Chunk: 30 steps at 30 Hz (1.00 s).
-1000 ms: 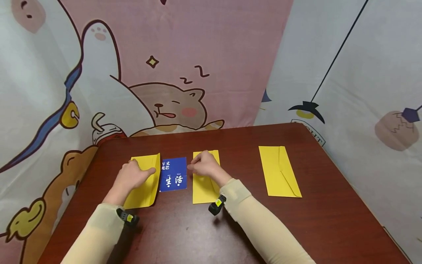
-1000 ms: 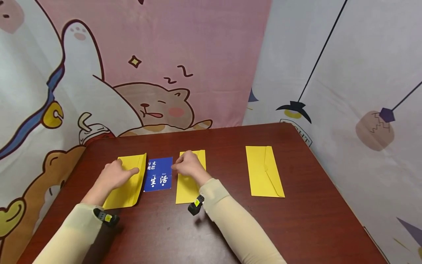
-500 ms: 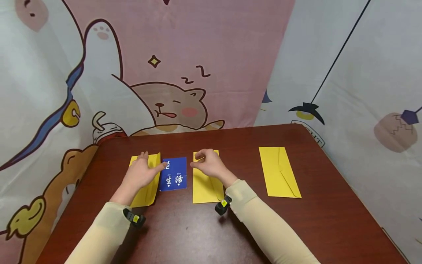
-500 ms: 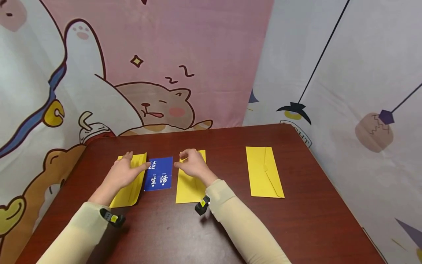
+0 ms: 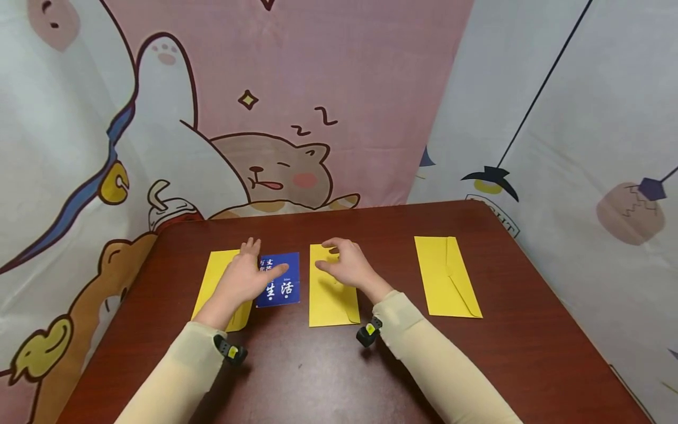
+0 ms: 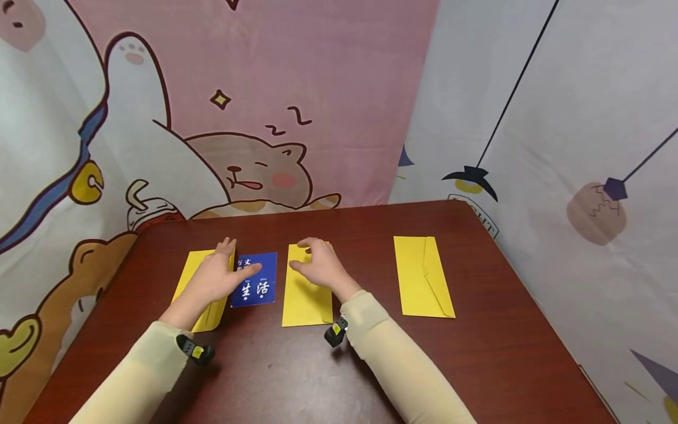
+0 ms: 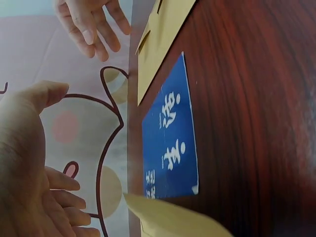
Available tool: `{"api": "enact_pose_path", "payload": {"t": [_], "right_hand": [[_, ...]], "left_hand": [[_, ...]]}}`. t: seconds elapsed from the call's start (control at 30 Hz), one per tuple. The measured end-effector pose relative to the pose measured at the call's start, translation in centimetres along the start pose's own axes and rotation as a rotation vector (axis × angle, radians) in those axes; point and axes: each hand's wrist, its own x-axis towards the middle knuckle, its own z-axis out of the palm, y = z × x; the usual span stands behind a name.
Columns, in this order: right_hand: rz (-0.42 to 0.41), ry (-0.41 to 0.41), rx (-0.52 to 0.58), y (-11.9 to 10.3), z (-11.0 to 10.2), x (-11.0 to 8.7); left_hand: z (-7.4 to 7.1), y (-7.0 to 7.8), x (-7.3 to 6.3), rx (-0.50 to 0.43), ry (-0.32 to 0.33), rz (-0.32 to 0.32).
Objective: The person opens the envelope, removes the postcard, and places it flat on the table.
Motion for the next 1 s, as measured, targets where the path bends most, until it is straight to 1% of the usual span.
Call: {"api": "enact_pose_path", "payload": {"t": [0.13,0.3,0.43,0.57,0.73,1.0], "right_hand": [[-0.011,0.013,-0.044,0.4,-0.5,-0.3],[-0.028,0.024,-0.074,0.8,-1.2,-0.7],[-0.026,0.020,-0.078,1.0,-1.5,-1.0],[-0.017,0.012,-0.085,1.2,-1.7,-1.3],[-0.010,0.009,-0.109,1.4,-1.8,-1.6],[-0.039,-0.009,-0.148,2.1,-1.8,-1.8]], "left_hand": [[0.4,0.9,0.0,0.013,0.013,0.034],[0.8,1.8,0.1,0.044,0.013,0.111],[1.3,2.1,0.3,0.086,-0.010,0.191],[1.8,2.2,0.5,0.101,-0.052,0.258],[2.5,2.5,0.6,0.103,-0.092,0.321],[3.4,3.3,0.9,0.113,-0.125,0.388]]}}
